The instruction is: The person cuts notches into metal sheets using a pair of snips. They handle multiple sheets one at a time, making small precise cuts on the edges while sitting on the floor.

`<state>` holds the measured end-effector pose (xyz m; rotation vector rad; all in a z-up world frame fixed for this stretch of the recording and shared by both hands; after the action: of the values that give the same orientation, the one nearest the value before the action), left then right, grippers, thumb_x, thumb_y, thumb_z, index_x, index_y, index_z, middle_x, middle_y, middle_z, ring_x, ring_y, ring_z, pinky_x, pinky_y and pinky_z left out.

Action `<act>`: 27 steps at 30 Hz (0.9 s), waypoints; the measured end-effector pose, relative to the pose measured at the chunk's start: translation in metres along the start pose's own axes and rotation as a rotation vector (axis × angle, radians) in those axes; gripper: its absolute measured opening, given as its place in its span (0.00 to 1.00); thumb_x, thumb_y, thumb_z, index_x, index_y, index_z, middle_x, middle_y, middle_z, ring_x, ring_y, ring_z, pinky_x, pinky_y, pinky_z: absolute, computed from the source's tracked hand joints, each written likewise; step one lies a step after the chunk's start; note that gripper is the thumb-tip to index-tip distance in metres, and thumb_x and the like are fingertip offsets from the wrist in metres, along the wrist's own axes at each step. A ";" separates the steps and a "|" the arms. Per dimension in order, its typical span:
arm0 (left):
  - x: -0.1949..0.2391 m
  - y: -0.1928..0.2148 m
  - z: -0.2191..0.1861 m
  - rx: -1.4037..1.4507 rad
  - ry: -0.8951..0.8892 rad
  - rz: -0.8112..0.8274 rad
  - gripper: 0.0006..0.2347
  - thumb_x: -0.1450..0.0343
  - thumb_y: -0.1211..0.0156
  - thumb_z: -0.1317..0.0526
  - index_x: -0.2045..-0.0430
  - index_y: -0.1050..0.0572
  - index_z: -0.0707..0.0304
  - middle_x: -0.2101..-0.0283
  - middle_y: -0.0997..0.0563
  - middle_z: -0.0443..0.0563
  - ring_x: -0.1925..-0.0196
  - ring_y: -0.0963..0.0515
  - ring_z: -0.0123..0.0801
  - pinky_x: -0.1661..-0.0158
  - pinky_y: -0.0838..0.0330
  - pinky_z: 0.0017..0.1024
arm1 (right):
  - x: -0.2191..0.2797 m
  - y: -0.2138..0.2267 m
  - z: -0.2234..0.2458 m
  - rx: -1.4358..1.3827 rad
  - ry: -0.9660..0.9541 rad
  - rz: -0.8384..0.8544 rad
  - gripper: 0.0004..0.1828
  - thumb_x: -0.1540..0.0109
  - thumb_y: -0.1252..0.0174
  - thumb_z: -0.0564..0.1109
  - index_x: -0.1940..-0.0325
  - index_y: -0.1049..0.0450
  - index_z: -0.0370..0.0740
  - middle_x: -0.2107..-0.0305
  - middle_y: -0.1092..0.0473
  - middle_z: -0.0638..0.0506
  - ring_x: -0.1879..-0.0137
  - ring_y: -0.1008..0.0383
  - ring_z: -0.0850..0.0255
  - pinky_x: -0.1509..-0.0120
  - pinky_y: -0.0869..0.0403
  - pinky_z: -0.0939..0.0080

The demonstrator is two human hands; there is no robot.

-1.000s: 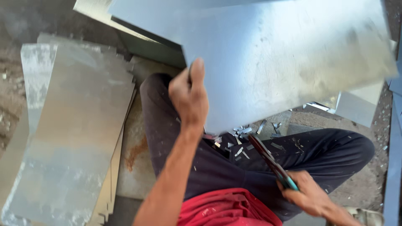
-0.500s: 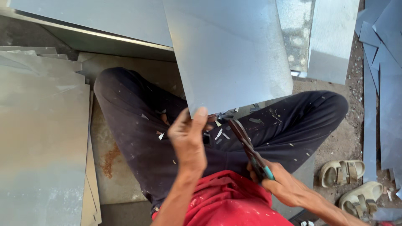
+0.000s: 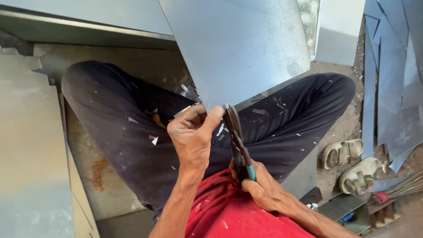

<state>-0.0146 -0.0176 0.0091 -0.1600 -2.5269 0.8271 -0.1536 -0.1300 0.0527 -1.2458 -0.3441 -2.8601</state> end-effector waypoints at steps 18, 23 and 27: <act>-0.014 -0.051 0.012 -0.426 -0.382 -0.311 0.19 0.20 0.45 0.57 0.82 0.33 0.67 0.80 0.38 0.36 0.76 0.42 0.20 0.76 0.47 0.28 | 0.037 0.041 -0.045 -0.069 -0.036 -0.031 0.18 0.57 0.50 0.41 0.64 0.30 0.36 0.73 0.33 0.50 0.66 0.35 0.61 0.61 0.32 0.60; -0.013 -0.080 0.070 -0.091 0.139 0.169 0.03 0.32 0.36 0.67 0.71 0.20 0.70 0.74 0.18 0.45 0.74 0.18 0.25 0.70 0.21 0.24 | 0.060 0.056 -0.074 -0.311 -0.245 -0.280 0.28 0.56 0.52 0.41 0.51 0.31 0.40 0.70 0.32 0.51 0.69 0.36 0.62 0.65 0.32 0.62; -0.006 -0.094 0.084 -0.228 0.176 0.212 0.04 0.30 0.33 0.69 0.67 0.18 0.74 0.67 0.16 0.50 0.68 0.18 0.24 0.64 0.22 0.21 | 0.045 0.056 -0.071 -0.362 -0.200 -0.279 0.22 0.52 0.53 0.41 0.55 0.31 0.35 0.70 0.33 0.50 0.68 0.37 0.62 0.64 0.32 0.60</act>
<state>-0.0461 -0.1398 0.0021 -0.5585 -2.4578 0.5699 -0.2308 -0.1950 0.0500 -1.6726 0.0068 -3.1395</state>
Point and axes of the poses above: each hand's wrist, its own x-axis away from the middle knuckle, its own y-axis out of the back of the hand, z = x × y, the point moved 4 cm from there along -x, towards the middle knuckle
